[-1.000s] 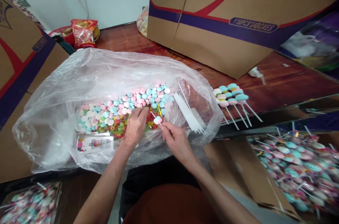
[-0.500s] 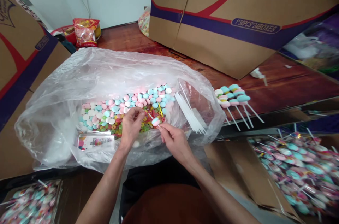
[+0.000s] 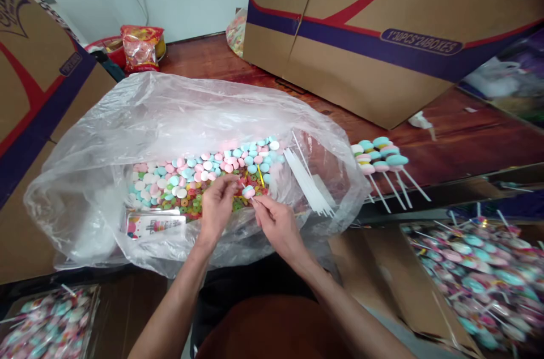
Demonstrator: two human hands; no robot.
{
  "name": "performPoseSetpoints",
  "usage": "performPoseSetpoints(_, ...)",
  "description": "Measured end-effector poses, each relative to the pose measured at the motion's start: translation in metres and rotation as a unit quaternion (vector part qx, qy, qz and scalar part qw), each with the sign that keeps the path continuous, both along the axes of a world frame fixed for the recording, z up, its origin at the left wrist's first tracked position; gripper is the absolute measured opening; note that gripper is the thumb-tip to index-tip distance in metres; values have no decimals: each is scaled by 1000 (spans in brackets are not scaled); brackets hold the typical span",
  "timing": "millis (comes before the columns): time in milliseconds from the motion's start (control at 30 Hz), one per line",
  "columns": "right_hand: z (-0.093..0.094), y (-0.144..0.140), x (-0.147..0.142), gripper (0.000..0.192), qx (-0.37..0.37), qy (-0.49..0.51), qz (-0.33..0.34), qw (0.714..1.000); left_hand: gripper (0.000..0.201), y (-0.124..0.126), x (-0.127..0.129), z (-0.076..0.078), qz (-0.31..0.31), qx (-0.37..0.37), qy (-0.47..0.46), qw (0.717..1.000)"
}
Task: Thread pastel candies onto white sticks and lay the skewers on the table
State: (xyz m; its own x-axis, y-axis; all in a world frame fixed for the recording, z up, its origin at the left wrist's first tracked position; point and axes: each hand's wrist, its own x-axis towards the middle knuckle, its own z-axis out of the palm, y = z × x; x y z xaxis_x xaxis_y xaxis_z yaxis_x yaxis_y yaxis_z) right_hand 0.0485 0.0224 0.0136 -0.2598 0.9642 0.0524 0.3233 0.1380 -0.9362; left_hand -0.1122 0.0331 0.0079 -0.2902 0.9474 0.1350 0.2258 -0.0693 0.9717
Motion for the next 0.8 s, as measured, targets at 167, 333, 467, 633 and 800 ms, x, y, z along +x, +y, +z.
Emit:
performPoseSetpoints(167,4,-1,1,33,1,8,27,1000,24,0,-1,1,22,-42,-160,986)
performPoseSetpoints(333,7,-1,2,34,10,-11,47,999,28,-6,4,13,-21,-60,-208,976)
performPoseSetpoints(467,6,0,1,32,12,-37,50,998,28,-9,5,15,-22,-47,-165,985)
performPoseSetpoints(633,5,-1,0,29,19,-41,46,998,40,-7,0,12,-15,-43,-184,982)
performPoseSetpoints(800,2,-3,-3,30,46,-12,46,998,55,-11,3,13,1,-94,-260,961)
